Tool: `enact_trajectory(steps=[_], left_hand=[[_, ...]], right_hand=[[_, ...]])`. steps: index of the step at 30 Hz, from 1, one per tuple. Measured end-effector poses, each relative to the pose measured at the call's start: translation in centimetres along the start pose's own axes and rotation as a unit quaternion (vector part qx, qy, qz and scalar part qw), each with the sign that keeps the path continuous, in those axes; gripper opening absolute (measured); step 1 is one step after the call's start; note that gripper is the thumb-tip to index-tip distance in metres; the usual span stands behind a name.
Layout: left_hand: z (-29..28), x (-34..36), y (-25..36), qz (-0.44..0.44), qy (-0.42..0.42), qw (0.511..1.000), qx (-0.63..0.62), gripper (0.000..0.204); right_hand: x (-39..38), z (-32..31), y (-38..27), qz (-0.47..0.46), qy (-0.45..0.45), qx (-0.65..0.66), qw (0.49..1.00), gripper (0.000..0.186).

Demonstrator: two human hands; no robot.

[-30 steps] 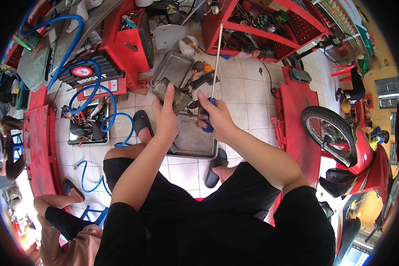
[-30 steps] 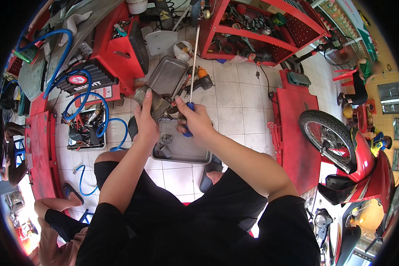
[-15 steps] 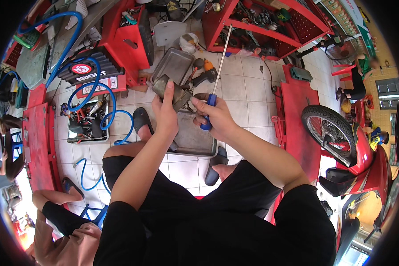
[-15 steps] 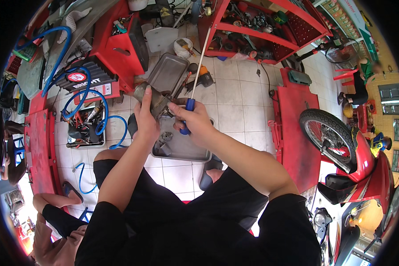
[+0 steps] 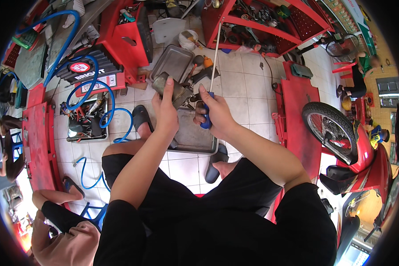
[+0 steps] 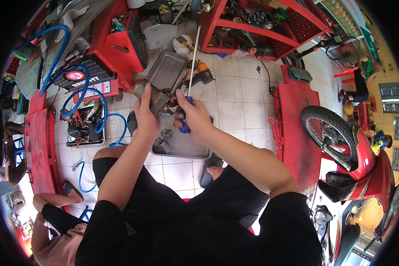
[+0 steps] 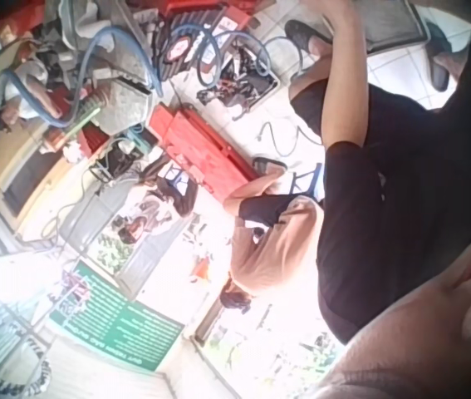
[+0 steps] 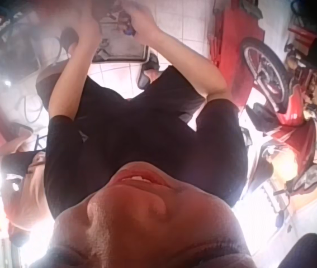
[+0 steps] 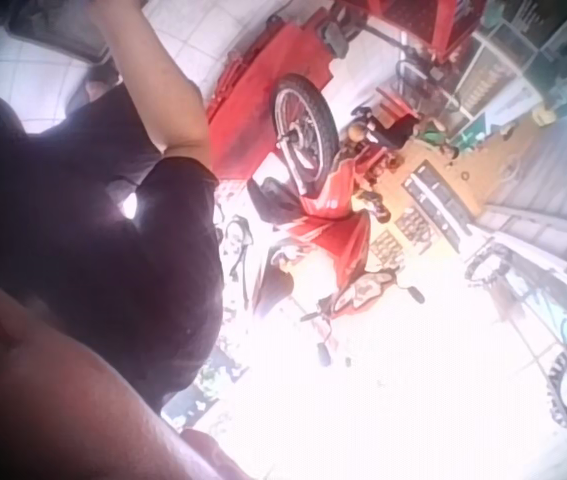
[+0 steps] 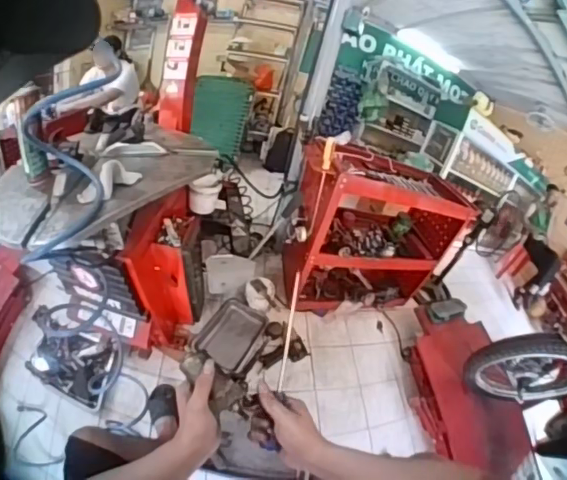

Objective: The person cleans a motorcycle carburetor by holding it over a tray and using a thin tool to clear internal passages, then wipes and reassembles parts of the unit.

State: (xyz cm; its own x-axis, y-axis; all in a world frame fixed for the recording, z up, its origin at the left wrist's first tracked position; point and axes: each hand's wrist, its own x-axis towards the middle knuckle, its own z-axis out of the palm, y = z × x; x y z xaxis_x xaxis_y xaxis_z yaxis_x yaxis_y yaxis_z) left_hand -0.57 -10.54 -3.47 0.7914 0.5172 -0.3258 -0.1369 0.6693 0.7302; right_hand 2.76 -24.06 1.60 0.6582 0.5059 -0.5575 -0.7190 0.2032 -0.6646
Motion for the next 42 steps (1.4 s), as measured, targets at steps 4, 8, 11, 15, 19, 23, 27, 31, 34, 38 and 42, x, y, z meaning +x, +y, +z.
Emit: enact_trajectory(steps=[4, 8, 11, 15, 19, 23, 27, 31, 34, 38, 42], left_hand=[[-0.1, -0.1, -0.1, 0.002, -0.005, 1.000, 0.008, 0.049], [0.0, -0.1, 0.0, -0.004, 0.001, 1.000, 0.018, 0.051], [0.5, -0.5, 0.2, -0.005, 0.008, 1.000, 0.006, 0.051], [0.0, -0.3, -0.1, -0.007, 0.003, 1.000, -0.001, 0.051], [-0.6, -0.2, 0.2, -0.018, 0.017, 1.000, -0.010, 0.053], [-0.9, 0.2, 0.5, -0.026, 0.026, 0.999, -0.018, 0.058], [-0.1, 1.1, -1.6, -0.012, 0.040, 0.999, 0.031, 0.054], [-1.4, 1.3, -1.4, -0.061, -0.021, 0.997, -0.048, 0.042], [-2.2, 2.7, -0.7, -0.052, -0.070, 0.996, -0.007, 0.049], [-2.1, 2.5, -0.7, -0.053, -0.005, 0.998, 0.019, 0.048], [-1.1, 1.8, -1.1, -0.050, -0.008, 0.999, 0.018, 0.047]], right_hand=[[0.1, 0.0, 0.2, -0.008, -0.002, -0.032, 0.999, 0.028], [0.1, 0.0, 0.0, -0.058, -0.013, -0.096, 0.994, 0.030], [-0.1, 0.0, 0.0, 0.004, 0.015, 0.002, 1.000, 0.028], [0.0, -0.3, 0.3, -0.020, -0.001, 0.001, 1.000, 0.027], [0.3, 0.2, 0.6, -0.058, -0.015, -0.080, 0.995, 0.027], [0.5, 0.8, 0.8, -0.060, -0.008, -0.103, 0.993, 0.027], [0.4, -1.4, 0.1, -0.043, 0.055, -0.056, 0.996, 0.037], [1.4, -0.9, 0.8, -0.027, 0.064, -0.130, 0.989, 0.037], [2.1, -1.0, 0.8, -0.109, -0.001, -0.137, 0.985, 0.033], [1.4, -0.6, 0.5, -0.120, 0.035, -0.156, 0.980, 0.034], [1.3, -1.4, 0.7, -0.095, 0.055, -0.122, 0.986, 0.034]])
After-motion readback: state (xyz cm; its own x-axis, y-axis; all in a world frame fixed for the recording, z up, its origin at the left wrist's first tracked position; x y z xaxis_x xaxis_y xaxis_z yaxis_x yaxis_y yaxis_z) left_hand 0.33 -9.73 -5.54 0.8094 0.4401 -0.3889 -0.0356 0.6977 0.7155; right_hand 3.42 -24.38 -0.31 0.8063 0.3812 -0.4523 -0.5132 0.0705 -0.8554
